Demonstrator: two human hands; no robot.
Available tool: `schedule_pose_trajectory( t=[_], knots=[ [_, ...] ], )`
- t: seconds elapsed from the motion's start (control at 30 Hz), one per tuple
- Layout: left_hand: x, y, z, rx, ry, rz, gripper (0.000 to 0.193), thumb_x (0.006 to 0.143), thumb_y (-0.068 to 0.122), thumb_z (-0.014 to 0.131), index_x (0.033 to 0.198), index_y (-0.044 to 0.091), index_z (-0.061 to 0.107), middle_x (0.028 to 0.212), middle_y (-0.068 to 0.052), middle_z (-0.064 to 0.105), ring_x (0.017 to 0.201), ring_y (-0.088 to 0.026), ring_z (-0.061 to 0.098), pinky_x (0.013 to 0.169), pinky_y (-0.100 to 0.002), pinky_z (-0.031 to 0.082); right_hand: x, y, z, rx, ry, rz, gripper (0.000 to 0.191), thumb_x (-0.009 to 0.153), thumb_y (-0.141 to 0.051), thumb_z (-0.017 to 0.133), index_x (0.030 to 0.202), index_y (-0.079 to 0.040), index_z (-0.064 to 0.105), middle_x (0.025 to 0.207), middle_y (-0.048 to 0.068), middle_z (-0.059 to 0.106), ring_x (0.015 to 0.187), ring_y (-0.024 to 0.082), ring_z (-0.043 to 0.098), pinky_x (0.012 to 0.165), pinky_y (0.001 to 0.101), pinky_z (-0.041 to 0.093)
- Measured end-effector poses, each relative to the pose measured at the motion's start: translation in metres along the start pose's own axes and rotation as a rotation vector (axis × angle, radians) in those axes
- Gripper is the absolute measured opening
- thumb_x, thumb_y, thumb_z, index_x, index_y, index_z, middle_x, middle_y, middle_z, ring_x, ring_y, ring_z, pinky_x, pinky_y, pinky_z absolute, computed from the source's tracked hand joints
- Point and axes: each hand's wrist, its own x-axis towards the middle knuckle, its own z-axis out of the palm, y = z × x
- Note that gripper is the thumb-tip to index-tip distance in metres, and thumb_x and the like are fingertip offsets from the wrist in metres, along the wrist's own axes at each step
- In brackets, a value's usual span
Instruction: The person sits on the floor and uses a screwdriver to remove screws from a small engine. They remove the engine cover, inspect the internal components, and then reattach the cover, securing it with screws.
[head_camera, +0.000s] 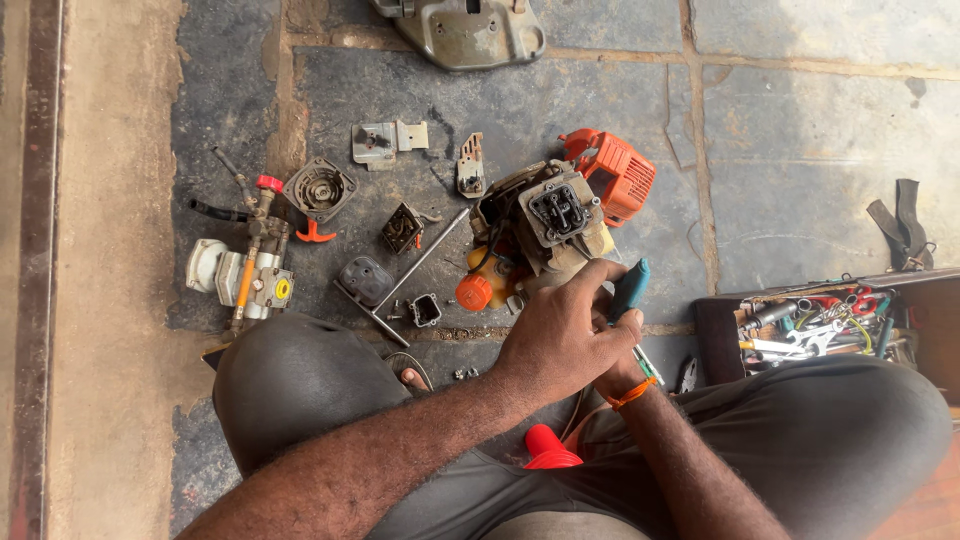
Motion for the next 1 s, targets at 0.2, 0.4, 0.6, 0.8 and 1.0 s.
schedule_pose_trajectory(
  t=[0.2, 0.4, 0.6, 0.8, 1.0],
  knots=[
    [0.007, 0.009, -0.041, -0.164, -0.08, 0.16, 0.05, 0.094, 0.035, 0.066, 0.13, 0.001, 0.062, 0.089, -0.009, 0.076, 0.08, -0.016, 0.078, 0.07, -0.035, 0.067, 0.012, 0.0, 0.004, -0.094, 0.241, 0.133, 0.044, 0.101, -0.036, 0.061, 0.124, 0.002, 0.061, 0.112, 0.012, 0.064, 0.1, 0.02, 0.064, 0.078, 0.0382, 0.057],
    [0.013, 0.008, -0.107, -0.423, -0.054, 0.198, 0.048, 0.108, 0.033, 0.044, 0.134, -0.002, 0.065, 0.08, -0.008, 0.071, 0.069, -0.013, 0.071, 0.067, -0.029, 0.061, 0.005, -0.003, -0.018, -0.068, 0.708, 0.278, 0.059, 0.103, -0.054, 0.052, 0.126, 0.0, 0.056, 0.11, 0.01, 0.062, 0.1, 0.019, 0.062, 0.081, 0.0358, 0.057],
    [0.026, 0.006, -0.105, -0.539, -0.029, 0.062, 0.041, 0.103, 0.021, 0.042, 0.125, -0.005, 0.065, 0.085, -0.005, 0.071, 0.066, -0.013, 0.068, 0.068, -0.03, 0.062, -0.008, -0.045, -0.035, 0.246, 0.231, -0.137, 0.072, 0.106, -0.064, 0.042, 0.136, -0.001, 0.056, 0.109, 0.012, 0.067, 0.101, 0.021, 0.064, 0.094, 0.0373, 0.054],
    [0.047, 0.009, -0.065, -0.261, -0.084, 0.067, 0.033, 0.104, 0.024, 0.047, 0.111, 0.001, 0.069, 0.072, -0.003, 0.07, 0.064, -0.012, 0.069, 0.063, -0.032, 0.059, -0.017, -0.089, -0.04, 0.382, 0.189, -0.156, 0.046, 0.111, -0.039, 0.05, 0.136, -0.001, 0.058, 0.104, 0.012, 0.068, 0.095, 0.02, 0.065, 0.093, 0.0372, 0.053],
    [0.063, 0.002, -0.054, 0.247, 0.188, 0.06, 0.053, 0.099, 0.053, 0.059, 0.127, 0.009, 0.063, 0.105, -0.009, 0.07, 0.099, -0.018, 0.071, 0.082, -0.038, 0.063, -0.055, -0.14, -0.095, -0.026, 0.521, -0.368, 0.018, 0.116, -0.012, 0.058, 0.126, 0.001, 0.066, 0.099, 0.009, 0.068, 0.092, 0.016, 0.064, 0.088, 0.0298, 0.053]
  ],
)
